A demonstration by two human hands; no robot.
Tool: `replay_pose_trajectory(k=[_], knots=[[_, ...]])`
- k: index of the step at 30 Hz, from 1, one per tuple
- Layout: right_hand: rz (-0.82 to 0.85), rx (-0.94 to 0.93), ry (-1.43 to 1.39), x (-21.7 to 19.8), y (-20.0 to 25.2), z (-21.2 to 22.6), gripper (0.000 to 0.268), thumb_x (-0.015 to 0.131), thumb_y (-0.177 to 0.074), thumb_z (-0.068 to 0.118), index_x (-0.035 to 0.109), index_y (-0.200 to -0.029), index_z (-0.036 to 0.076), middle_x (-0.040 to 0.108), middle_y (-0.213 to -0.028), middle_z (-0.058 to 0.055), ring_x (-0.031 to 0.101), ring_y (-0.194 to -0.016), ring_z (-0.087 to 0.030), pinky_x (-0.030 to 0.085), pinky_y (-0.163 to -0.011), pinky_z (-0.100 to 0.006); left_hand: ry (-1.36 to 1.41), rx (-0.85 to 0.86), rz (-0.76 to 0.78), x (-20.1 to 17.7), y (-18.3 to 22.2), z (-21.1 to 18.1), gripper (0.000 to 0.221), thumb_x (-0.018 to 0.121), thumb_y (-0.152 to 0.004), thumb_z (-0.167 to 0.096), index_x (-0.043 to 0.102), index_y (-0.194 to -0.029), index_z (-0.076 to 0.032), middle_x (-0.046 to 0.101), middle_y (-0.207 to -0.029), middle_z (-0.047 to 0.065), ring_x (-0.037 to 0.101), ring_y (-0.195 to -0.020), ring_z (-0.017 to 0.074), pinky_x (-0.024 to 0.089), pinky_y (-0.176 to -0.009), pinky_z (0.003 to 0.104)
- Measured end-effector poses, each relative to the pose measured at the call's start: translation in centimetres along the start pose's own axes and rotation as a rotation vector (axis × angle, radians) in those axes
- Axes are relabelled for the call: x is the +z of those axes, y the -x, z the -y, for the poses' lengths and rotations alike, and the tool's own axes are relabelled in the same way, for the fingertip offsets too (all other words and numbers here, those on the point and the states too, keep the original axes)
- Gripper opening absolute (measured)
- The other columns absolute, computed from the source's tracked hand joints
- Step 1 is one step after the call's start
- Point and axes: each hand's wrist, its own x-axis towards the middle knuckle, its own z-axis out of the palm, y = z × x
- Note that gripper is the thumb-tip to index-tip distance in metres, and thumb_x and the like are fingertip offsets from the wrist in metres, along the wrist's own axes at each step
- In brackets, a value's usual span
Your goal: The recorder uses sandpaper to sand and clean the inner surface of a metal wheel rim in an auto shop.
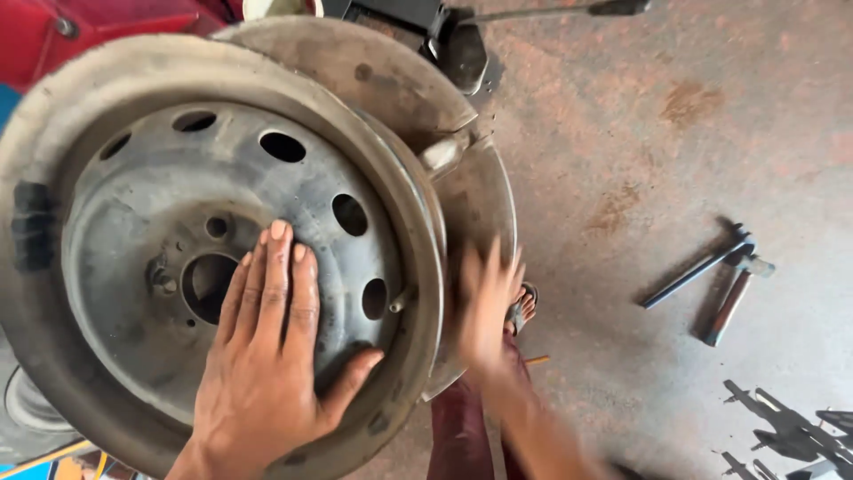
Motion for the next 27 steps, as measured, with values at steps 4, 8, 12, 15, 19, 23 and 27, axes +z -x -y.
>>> replay_pose_trajectory(k=[4,8,12,15,19,23,27], knots=[[0.357,0.024,-0.041,-6.5,9.6,4.2,0.051,0.071,-0.078,0.023,0.062,-0.126,0.011,0.049,-0.139,-0.030,0.038,-0.135,-0.056,0.027,-0.107,-0.070,-0.031,-0.004,-0.013,0.0,0.4,-1.5,0.092,0.062,-0.091,-0.049,0.032,-0.146,0.017,0.032,-0.154,0.039,0.040,-0.141,0.0540,0.030,-0.119,0.059],[0.291,0.301,-0.549,-11.2,8.3,2.2,0.026,0.064,-0.099,0.020,0.065,-0.122,0.008,0.065,-0.113,-0.015,0.059,-0.106,-0.025,0.048,-0.092,-0.039,0.032,-0.024,-0.255,8.8,9.3,-7.4,0.062,0.055,-0.094,-0.033,0.046,-0.141,0.006,0.049,-0.141,0.034,0.055,-0.127,0.0450,0.041,-0.109,0.054],[0.346,0.470,-0.471,-18.4,4.3,-0.3,0.020,0.066,-0.094,0.012,0.071,-0.113,0.005,0.080,-0.094,-0.005,0.073,-0.086,-0.009,0.058,-0.078,-0.025,0.388,0.002,-0.286,14.4,8.6,-15.9,0.048,0.065,-0.099,-0.029,0.057,-0.133,0.004,0.068,-0.116,0.024,0.072,-0.098,0.0344,0.058,-0.090,0.046],[0.438,0.401,-0.449,-19.9,4.3,-1.8,0.021,0.073,-0.090,0.016,0.072,-0.108,0.004,0.077,-0.095,-0.004,0.075,-0.088,-0.009,0.060,-0.078,-0.026,0.540,-0.256,-0.218,15.8,8.8,-18.4,0.064,0.070,-0.091,-0.026,0.051,-0.142,0.007,0.068,-0.125,0.029,0.074,-0.109,0.0401,0.060,-0.095,0.048],[0.592,0.692,-0.740,-21.1,3.7,-2.7,0.043,0.077,-0.083,0.020,0.067,-0.120,0.000,0.076,-0.087,-0.007,0.070,-0.080,-0.013,0.058,-0.071,-0.030,0.840,-0.361,0.105,14.1,7.6,-17.7,0.072,0.076,-0.095,-0.024,0.045,-0.151,0.010,0.066,-0.132,0.031,0.072,-0.116,0.0408,0.058,-0.096,0.046],[0.722,0.424,-1.222,-20.2,2.4,-5.1,0.046,0.080,-0.092,0.025,0.059,-0.119,-0.005,0.062,-0.098,-0.006,0.059,-0.087,-0.014,0.052,-0.075,-0.031,1.044,-0.363,0.009,10.5,3.9,-16.6,0.069,0.075,-0.090,-0.014,0.044,-0.148,0.008,0.065,-0.135,0.029,0.059,-0.132,0.0439,0.045,-0.109,0.050],[0.838,0.437,-1.415,-19.3,1.9,-7.5,0.041,0.080,-0.097,0.024,0.058,-0.114,-0.006,0.060,-0.091,-0.007,0.054,-0.075,-0.015,0.047,-0.065,-0.032,1.618,-0.948,0.286,12.7,5.9,-17.3,0.060,0.069,-0.091,-0.005,0.044,-0.144,0.010,0.068,-0.133,0.025,0.068,-0.126,0.0314,0.051,-0.106,0.040]])
